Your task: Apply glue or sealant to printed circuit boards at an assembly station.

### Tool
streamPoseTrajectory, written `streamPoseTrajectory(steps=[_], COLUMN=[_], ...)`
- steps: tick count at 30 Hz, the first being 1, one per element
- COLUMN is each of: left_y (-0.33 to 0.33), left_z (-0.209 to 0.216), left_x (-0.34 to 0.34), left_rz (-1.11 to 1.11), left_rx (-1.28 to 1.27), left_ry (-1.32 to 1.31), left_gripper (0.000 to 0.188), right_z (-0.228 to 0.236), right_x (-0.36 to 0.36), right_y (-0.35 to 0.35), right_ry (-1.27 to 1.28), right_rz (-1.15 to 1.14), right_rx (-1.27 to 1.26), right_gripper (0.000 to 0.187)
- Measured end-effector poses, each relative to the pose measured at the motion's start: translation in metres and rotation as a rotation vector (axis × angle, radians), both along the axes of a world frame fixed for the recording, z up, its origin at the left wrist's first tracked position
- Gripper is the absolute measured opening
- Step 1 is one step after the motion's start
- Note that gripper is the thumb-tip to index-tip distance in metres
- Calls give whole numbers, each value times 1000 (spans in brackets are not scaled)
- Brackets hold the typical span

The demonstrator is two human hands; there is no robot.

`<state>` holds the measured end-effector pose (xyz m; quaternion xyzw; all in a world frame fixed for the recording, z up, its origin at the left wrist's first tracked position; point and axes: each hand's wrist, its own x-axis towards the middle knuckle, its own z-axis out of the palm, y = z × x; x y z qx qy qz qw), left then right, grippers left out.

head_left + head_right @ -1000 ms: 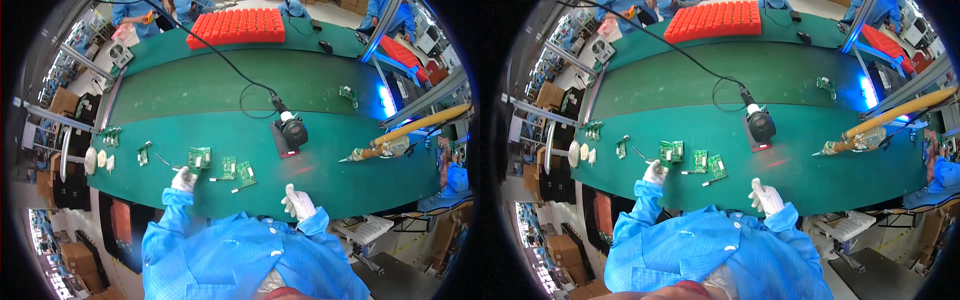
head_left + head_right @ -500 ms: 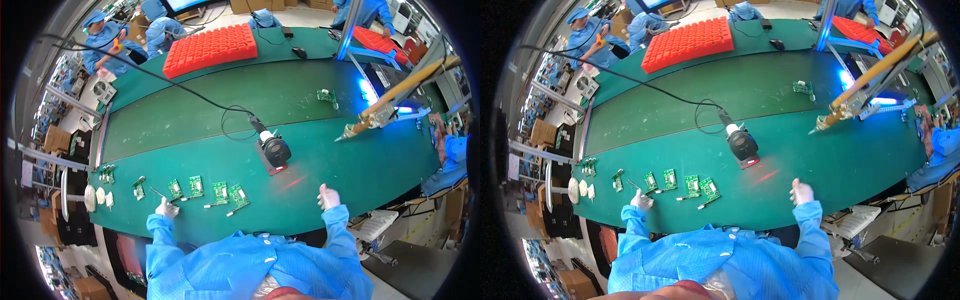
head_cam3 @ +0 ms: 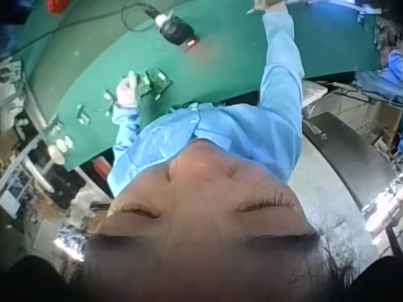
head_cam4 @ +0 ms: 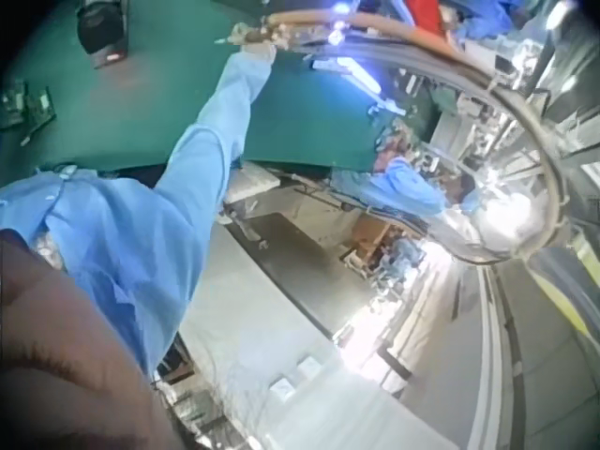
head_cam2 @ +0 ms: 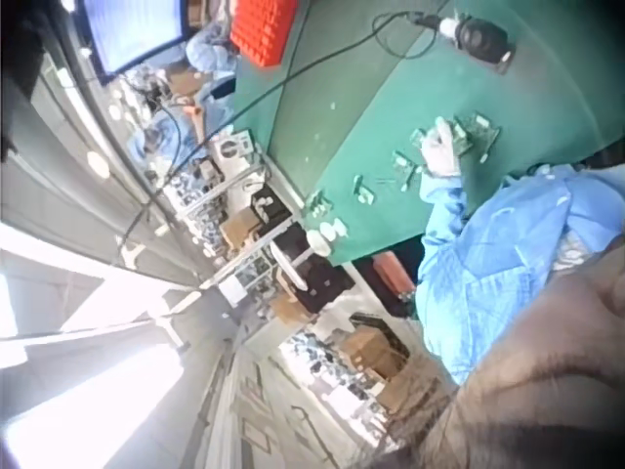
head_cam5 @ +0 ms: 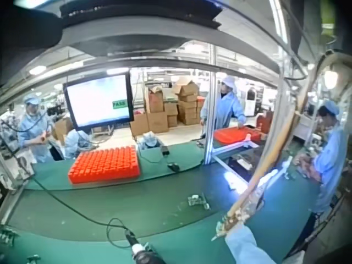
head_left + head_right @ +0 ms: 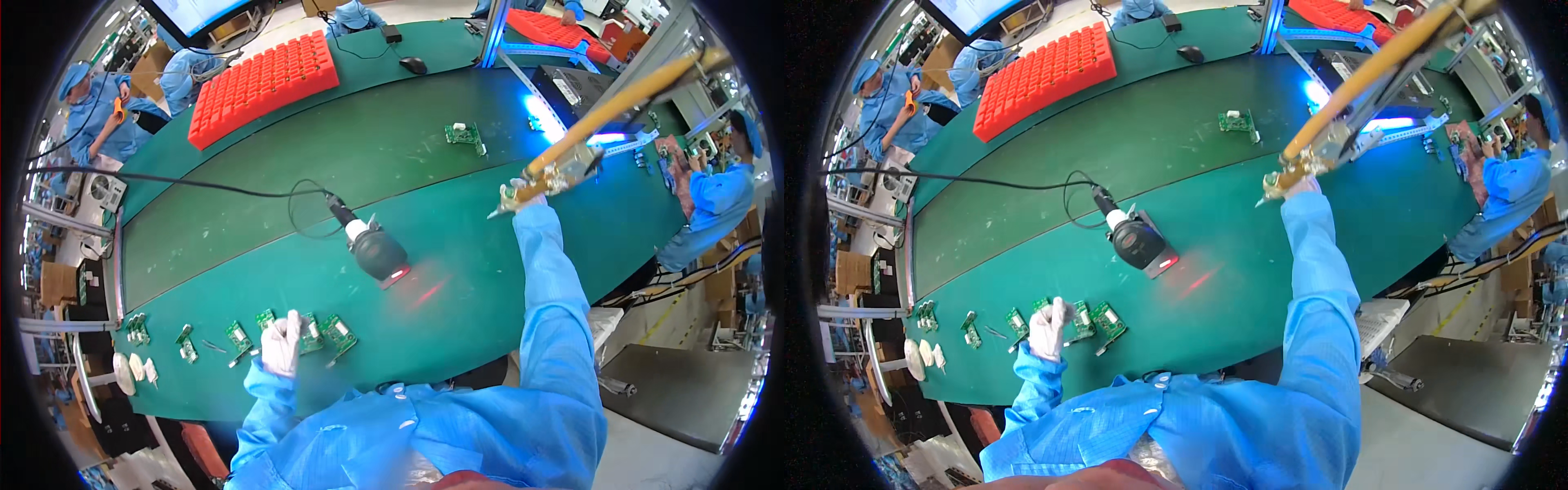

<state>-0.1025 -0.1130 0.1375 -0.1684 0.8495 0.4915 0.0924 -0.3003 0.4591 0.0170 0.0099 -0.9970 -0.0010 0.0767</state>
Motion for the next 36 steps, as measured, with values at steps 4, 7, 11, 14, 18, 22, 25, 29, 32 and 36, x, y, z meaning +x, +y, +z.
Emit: streamPoseTrajectory(steps=[4,7,11,14,18,22,25,29,32,36], left_y=[10,12,19,43,48,67,88,123,160,189], left_z=[-9,-21,-20,9,-3,5,11,6,21,23], left_x=[5,8,-3,-18,-8,4,9,0,-23,-35], left_rz=[12,0,-172,-271,-395,-375,-533,-721,-853,-1057], left_rx=[50,57,-48,-72,-11,-4,153,45,10,-2], left_ry=[-63,-97,-103,-151,1,-244,-230,82,266,448], left_gripper=[43,39,42,40,44,39,26,27,33,58], right_z=[1,11,-18,-21,-3,1,17,62,94,137], right_x=[-87,-124,-149,-153,-115,-8,101,201,236,253], right_y=[-3,-41,-52,-43,1,47,66,-1,-51,-116], right_ry=[-191,-147,14,-185,-225,112,152,-34,-62,-32], right_rz=[-122,-129,-168,-278,-127,-207,35,-9,195,474], right_rx=[-283,-245,-218,-505,-1024,-529,-168,-139,-185,-263], right_gripper=[54,50,39,34,28,23,22,43,44,42])
